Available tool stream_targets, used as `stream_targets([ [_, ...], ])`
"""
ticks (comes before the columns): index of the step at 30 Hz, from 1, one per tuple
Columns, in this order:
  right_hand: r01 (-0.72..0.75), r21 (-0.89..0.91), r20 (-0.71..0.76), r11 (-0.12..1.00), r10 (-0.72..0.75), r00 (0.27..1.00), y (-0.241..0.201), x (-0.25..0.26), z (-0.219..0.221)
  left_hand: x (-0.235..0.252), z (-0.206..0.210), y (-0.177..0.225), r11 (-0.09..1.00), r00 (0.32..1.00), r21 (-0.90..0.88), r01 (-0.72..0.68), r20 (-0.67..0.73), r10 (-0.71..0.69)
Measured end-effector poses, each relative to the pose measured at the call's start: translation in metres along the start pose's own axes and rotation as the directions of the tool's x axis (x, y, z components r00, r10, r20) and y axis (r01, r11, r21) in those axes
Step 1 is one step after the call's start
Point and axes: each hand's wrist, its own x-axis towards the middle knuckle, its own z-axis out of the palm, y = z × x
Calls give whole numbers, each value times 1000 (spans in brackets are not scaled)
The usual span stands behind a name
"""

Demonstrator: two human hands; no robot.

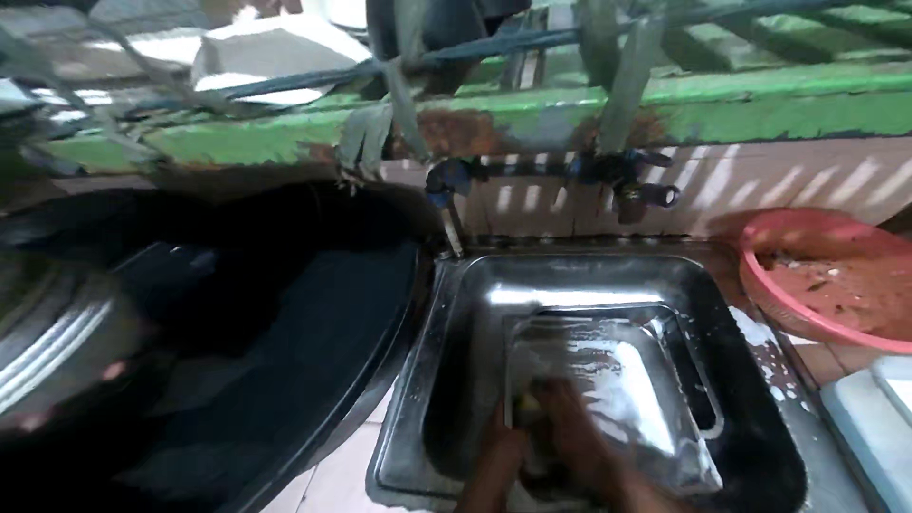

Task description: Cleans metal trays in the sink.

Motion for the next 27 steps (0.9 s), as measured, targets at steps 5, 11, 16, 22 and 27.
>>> stream_targets([
  [5,208,-257,151,944,-173,973,21,70,-38,-3,-6,-1,998,998,37,-56,14,56],
  [11,250,-522,383,816,-38,923,89,74,-100,2,-14,-6,999,1000,32,-15,11,15],
  [16,117,-613,351,782,137,926,117,49,-105,-3,-16,-5,999,999,31,-34,7,34],
  [22,15,-550,373,835,229,899,111,-17,-91,-4,-15,-5,999,999,4,-40,2,40],
  [27,-43,-496,401,868,273,875,84,-66,-87,-1,-13,-5,997,998,54,-56,-29,57],
])
